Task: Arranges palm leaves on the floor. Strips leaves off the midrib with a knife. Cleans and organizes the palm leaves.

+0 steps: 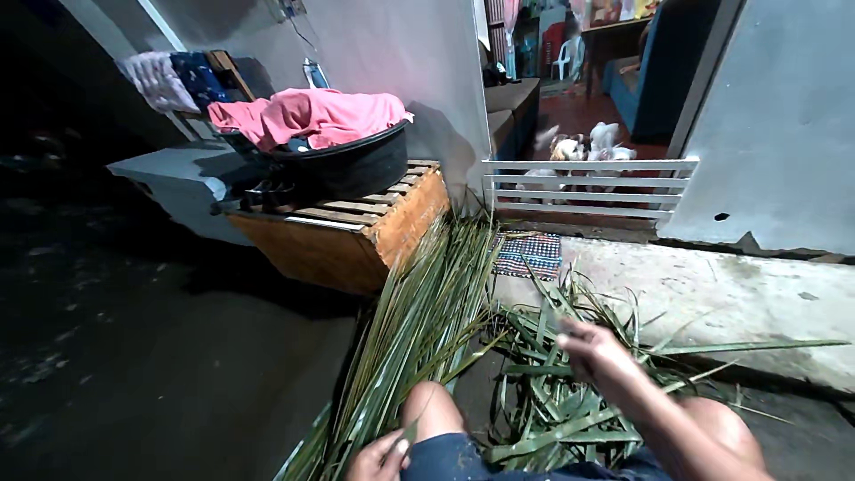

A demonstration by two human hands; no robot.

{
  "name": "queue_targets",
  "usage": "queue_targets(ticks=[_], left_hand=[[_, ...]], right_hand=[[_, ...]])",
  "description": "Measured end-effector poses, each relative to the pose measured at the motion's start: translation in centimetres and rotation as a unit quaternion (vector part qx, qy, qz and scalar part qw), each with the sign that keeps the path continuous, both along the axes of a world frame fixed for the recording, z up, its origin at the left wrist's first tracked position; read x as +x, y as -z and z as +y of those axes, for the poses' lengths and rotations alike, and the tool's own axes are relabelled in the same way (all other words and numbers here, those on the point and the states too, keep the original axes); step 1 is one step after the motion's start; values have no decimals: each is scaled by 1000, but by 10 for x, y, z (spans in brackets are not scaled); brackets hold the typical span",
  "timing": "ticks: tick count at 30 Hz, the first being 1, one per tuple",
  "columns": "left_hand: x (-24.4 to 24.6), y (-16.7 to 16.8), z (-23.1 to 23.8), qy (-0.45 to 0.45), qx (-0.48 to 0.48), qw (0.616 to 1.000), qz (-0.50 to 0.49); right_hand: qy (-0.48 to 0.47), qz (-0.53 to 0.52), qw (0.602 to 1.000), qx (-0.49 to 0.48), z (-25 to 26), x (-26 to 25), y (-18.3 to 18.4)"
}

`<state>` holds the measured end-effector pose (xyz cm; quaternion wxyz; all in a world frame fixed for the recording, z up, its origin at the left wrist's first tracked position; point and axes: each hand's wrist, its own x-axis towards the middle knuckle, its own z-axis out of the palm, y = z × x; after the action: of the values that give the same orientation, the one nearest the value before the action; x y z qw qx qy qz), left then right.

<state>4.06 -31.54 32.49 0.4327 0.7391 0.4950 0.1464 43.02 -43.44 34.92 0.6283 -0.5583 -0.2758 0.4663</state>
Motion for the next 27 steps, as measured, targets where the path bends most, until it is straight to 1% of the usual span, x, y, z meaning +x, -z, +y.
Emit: queue_targets(ticks=[2,3,5,7,9,12,15,18,20,22,24,27], left_hand=[[37,-5,-11,33,123,992,12],[52,-7,-15,57,184,981,13],[72,-5,-22,102,292,951,8],[82,0,-25,126,364,923,3],[84,1,-26,135,378,916,-1],[74,4,-25,151,359,921,-15],[63,4,-27,164,357,920,-16],[51,2,-26,145,377,915,2],[35,7,-23,140,386,912,20],[18,7,-24,142,369,918,32],[5,6,-25,142,370,918,35],[-10,5,-25,113,394,911,55]], right_hand=[[-96,14,995,-19,2,-35,4],[-123,25,992,-25,4,-48,7],[-139,43,989,-34,6,-63,9],[-121,52,991,-31,6,-66,10],[-92,59,994,-22,6,-63,11],[-35,93,995,14,5,-51,12],[-28,119,992,23,4,-41,11],[-16,112,993,37,7,-38,11],[24,96,994,47,9,-27,8],[54,88,994,42,10,-12,3],[63,85,994,35,10,-3,3],[78,81,993,45,11,8,2]])
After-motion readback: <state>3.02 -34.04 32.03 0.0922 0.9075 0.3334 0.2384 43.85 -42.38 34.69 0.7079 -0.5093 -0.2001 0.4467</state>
